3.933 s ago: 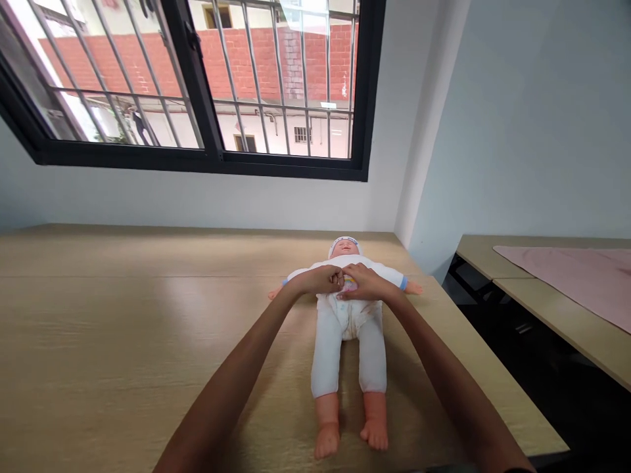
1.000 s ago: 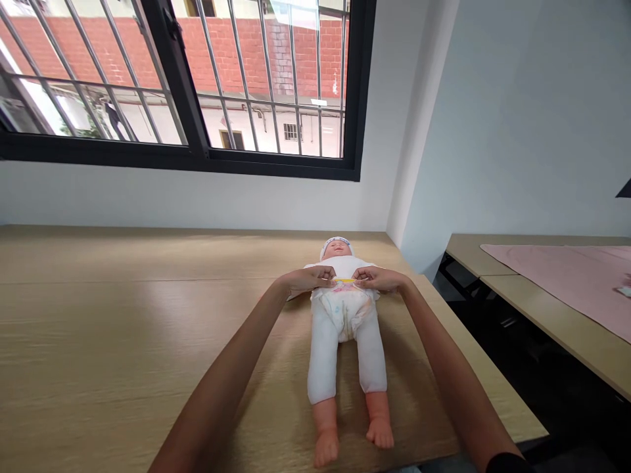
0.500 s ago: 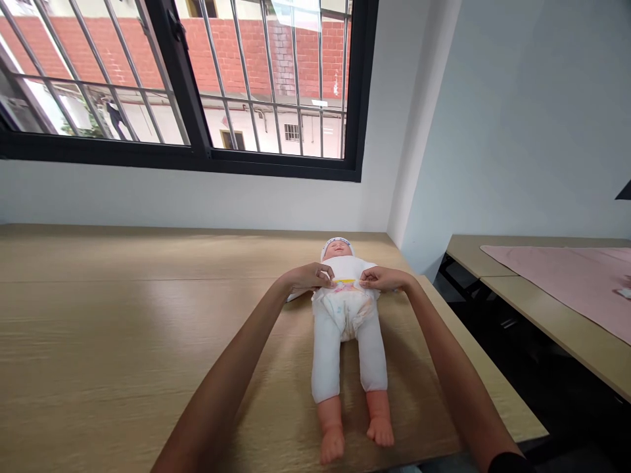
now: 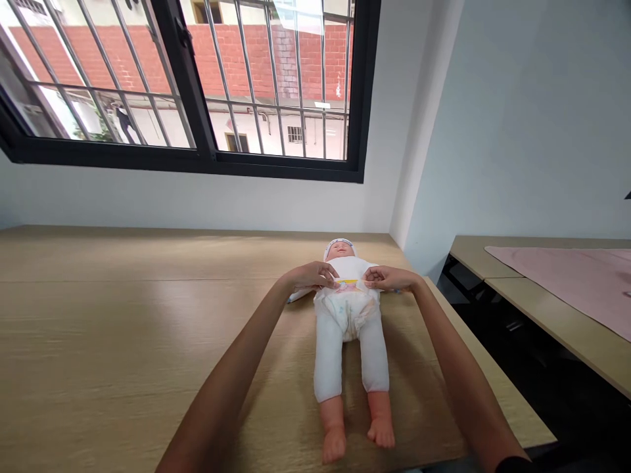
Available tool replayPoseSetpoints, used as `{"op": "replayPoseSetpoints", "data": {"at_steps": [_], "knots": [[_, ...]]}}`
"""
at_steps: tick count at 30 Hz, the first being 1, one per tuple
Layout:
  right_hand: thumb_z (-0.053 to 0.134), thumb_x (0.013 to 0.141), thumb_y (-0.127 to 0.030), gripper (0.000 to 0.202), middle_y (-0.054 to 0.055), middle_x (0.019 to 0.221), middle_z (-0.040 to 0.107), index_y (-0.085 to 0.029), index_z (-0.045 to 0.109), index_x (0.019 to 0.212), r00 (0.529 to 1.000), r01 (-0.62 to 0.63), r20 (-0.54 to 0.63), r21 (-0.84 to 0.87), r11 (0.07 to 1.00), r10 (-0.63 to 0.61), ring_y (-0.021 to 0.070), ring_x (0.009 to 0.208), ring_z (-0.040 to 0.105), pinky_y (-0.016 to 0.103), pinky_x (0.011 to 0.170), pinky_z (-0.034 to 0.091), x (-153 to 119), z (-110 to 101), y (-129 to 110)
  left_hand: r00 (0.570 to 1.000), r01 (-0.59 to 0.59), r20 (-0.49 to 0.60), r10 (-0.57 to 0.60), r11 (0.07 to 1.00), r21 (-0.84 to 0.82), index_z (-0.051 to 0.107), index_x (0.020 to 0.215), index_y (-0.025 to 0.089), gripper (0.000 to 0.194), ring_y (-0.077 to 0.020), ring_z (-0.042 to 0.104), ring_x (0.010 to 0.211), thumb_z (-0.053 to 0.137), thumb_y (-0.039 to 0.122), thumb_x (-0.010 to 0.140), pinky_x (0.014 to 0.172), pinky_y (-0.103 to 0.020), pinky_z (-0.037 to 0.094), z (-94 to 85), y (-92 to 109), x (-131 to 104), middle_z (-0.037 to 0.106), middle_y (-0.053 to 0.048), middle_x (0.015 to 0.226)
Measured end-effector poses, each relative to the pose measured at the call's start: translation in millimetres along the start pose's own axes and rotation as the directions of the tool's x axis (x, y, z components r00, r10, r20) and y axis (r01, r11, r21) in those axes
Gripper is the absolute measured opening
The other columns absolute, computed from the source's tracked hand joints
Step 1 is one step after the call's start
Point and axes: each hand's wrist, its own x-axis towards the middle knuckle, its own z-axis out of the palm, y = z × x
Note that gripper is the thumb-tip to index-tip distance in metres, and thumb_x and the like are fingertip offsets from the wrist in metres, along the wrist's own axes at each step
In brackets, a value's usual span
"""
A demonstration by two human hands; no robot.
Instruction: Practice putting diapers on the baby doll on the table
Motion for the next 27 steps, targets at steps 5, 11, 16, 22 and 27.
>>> {"op": "replayPoseSetpoints", "data": {"at_steps": [5,11,16,22,27], "knots": [[0.066,0.081,-0.053,0.041,0.004,0.091,0.064,-0.020,0.064,0.106,0.993,0.024,-0.112,-0.130,0.991,-0.038,0.0152,0.076,0.056,0.024,0.062,0.043,-3,-6,-6,0.999,0.031,0.010,-0.034,0.983,0.179,0.060,0.067,0.017,0.038,-0.0134,0.050,0.065,0.078,0.049,0.058,0.061,-0.025,0.040,-2.3,10,-10,0.054,0.001,0.065],[0.063,0.085,-0.049,0.039,0.005,0.102,0.067,-0.020,0.062,0.111,0.997,0.005,-0.075,-0.156,0.988,-0.017,0.0167,0.083,0.059,0.026,0.067,0.045,3,5,-13,0.993,-0.060,0.113,0.037,0.975,0.214,0.062,0.074,0.018,0.035,-0.0153,0.053,0.072,0.078,0.044,0.058,0.066,-0.025,0.040,-5.0,9,-9,0.059,0.000,0.075],[0.063,0.085,-0.045,0.036,0.006,0.101,0.068,-0.018,0.060,0.109,0.996,-0.026,-0.090,-0.169,0.985,0.011,0.0181,0.091,0.060,0.026,0.072,0.046,3,7,-15,0.979,-0.125,0.176,0.108,0.988,0.087,0.059,0.076,0.018,0.032,-0.0121,0.045,0.069,0.075,0.042,0.064,0.064,-0.024,0.035,-2.8,-2,-5,0.052,0.002,0.075],[0.063,0.084,-0.047,0.036,0.005,0.097,0.068,-0.020,0.060,0.108,0.996,-0.015,-0.094,-0.195,0.981,-0.003,0.0178,0.087,0.061,0.025,0.068,0.045,3,5,-13,0.944,-0.165,0.262,0.201,0.974,-0.154,0.055,0.078,0.017,0.042,-0.0096,0.039,0.068,0.079,0.047,0.063,0.060,-0.023,0.029,4.7,-16,2,0.046,0.003,0.078],[0.061,0.086,-0.046,0.035,0.005,0.099,0.067,-0.020,0.060,0.109,0.996,-0.007,-0.091,-0.203,0.979,-0.012,0.0183,0.088,0.061,0.026,0.071,0.046,4,5,-12,0.948,-0.098,0.283,0.145,0.980,-0.174,0.054,0.076,0.017,0.045,-0.0083,0.037,0.064,0.083,0.047,0.059,0.056,-0.022,0.027,2.1,-14,3,0.046,0.004,0.075]]}}
